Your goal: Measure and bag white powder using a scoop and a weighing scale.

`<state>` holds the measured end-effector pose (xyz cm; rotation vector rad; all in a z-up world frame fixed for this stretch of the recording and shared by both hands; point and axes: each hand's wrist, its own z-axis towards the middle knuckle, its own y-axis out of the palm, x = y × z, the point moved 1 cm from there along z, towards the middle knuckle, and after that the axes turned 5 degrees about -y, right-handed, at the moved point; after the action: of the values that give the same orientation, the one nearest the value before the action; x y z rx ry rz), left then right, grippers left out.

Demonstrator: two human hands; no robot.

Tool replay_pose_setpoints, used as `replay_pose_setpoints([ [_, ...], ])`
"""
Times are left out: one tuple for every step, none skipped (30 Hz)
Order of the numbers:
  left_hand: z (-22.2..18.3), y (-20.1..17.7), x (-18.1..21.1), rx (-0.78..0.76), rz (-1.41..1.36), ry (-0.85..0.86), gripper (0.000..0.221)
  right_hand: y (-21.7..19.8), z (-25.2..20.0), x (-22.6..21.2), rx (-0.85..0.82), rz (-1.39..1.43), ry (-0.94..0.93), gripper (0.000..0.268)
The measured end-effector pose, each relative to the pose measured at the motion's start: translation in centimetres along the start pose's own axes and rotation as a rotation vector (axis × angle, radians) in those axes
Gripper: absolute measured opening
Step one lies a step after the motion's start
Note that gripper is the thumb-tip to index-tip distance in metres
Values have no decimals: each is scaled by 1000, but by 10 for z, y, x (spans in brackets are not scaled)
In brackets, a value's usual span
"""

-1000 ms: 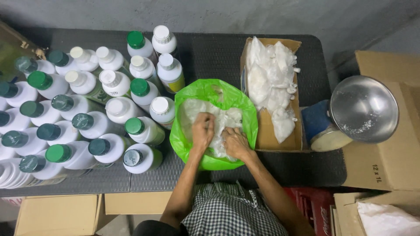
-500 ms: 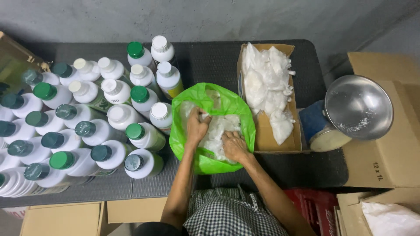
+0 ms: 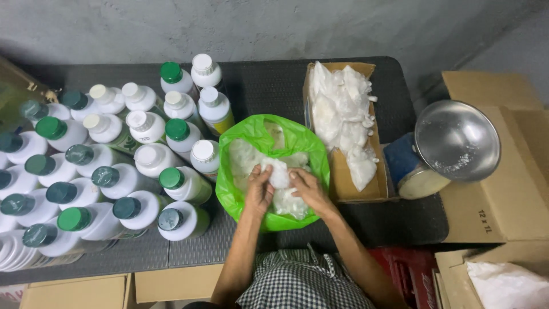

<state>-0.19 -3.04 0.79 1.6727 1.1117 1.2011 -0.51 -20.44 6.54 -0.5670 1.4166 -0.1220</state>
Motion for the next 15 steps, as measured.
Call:
replay_pose_setpoints([
  [0, 3, -6, 27, 100, -18, 25, 2, 0, 11, 21, 247, 173, 25],
  [0, 7, -12, 53, 199, -36, 30, 4, -1, 23, 41, 496, 342, 20],
  [1, 11, -14, 47, 202, -43, 30, 0, -1, 30, 50, 496, 341, 20],
  [2, 14, -16, 43, 302, -16, 31, -5, -1, 37, 97, 575, 363, 14],
  [2, 18, -17, 40, 403, 13, 33, -9, -2, 44, 141, 655, 383, 8],
  [3, 21, -17, 35, 406, 10, 33, -19, -3, 47, 147, 656, 381, 8],
  [2, 24, -15, 76, 426, 62, 37, -29, -6, 49, 192, 815, 355, 4],
  [1, 28, -13, 116, 446, 115, 41, -38, -9, 51, 238, 973, 326, 3],
  [4, 25, -15, 106, 453, 107, 41, -42, -13, 43, 251, 977, 320, 3],
  [6, 24, -17, 101, 446, 122, 38, -47, -17, 34, 259, 1109, 273, 2],
  [11, 24, -21, 88, 439, 130, 35, -54, -22, 26, 274, 1239, 218, 3],
  [21, 12, -28, 72, 447, 116, 35, -61, -24, 19, 296, 1241, 206, 3],
  [27, -3, -36, 113, 593, 110, 27, -66, -30, 13, 290, 1310, 187, 2],
  [34, -18, -45, 153, 740, 105, 20, -71, -37, 7, 283, 1380, 165, 4],
  [32, -15, -46, 139, 745, 89, 20, -78, -42, 4, 306, 1379, 158, 4],
])
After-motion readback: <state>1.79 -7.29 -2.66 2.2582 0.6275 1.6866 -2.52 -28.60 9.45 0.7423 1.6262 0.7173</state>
